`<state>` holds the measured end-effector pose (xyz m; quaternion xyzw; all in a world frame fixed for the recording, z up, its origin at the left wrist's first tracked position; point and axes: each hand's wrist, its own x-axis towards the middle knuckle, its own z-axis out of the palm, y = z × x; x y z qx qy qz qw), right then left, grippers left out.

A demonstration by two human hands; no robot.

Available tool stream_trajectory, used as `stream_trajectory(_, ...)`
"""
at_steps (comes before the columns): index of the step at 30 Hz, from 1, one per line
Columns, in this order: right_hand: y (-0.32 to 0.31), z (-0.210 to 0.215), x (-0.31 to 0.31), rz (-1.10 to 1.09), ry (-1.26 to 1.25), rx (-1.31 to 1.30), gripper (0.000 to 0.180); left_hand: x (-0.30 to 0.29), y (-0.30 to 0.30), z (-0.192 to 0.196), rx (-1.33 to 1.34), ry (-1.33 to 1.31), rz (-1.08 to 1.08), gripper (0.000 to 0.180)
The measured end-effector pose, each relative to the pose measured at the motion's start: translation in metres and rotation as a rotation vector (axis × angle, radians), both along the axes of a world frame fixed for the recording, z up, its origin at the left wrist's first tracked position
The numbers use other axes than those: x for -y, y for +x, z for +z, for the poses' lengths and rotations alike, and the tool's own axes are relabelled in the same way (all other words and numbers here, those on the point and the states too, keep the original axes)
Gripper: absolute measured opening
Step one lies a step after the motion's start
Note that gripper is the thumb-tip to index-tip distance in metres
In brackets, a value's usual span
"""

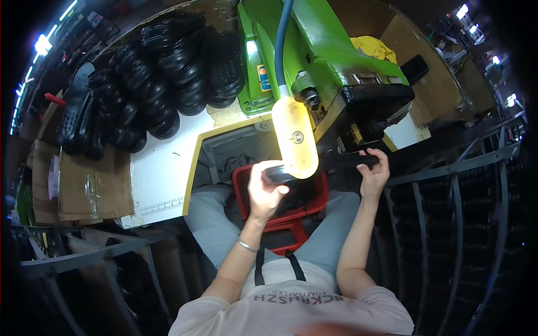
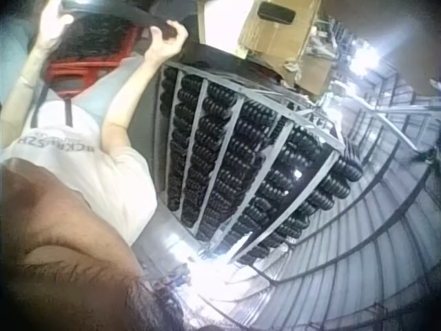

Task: Trim and process shoe soles using an industrial cutting machine.

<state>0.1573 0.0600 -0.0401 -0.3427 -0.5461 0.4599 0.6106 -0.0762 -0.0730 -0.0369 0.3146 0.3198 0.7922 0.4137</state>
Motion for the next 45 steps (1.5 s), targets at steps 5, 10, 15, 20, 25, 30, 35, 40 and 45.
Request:
stream_trajectory(5,0.028,0.030,-0.010,-0.120,0.155,0.137,0.050,-0.025,0.023,-0.006,0.012,0.010,-0.030,0.051)
stream_trajectory(10,0.017,0.084,0.005,-0.245,0.387,0.418,0.050,-0.020,0.017,-0.014,0.010,-0.067,-0.029,0.048)
stream_trajectory(15,-0.028,0.094,0.020,-0.202,0.424,0.518,0.055,0.001,-0.015,-0.024,0.101,-0.061,-0.010,0.052)
stream_trajectory(20,-0.081,0.064,0.034,-0.061,0.425,0.433,0.055,0.042,-0.066,-0.033,0.028,-0.024,0.105,0.053)
stream_trajectory(25,-0.061,0.017,0.019,0.051,0.277,0.212,0.054,0.046,-0.057,-0.028,-0.189,-0.066,0.161,0.057)
stream_trajectory(30,-0.002,0.008,-0.003,0.004,0.236,0.116,0.055,0.014,-0.013,-0.018,-0.172,-0.055,0.041,0.057)
stream_trajectory(35,0.032,0.017,-0.013,-0.066,0.183,0.084,0.054,-0.014,0.018,-0.007,-0.032,-0.035,-0.043,0.058)
stream_trajectory(40,0.038,0.048,-0.010,-0.178,0.302,0.290,0.051,-0.022,0.015,-0.008,-0.088,-0.071,0.015,0.049)
stream_trajectory(45,-0.016,0.085,0.017,-0.142,0.413,0.482,0.056,0.010,-0.026,-0.038,0.134,-0.108,-0.025,0.063)
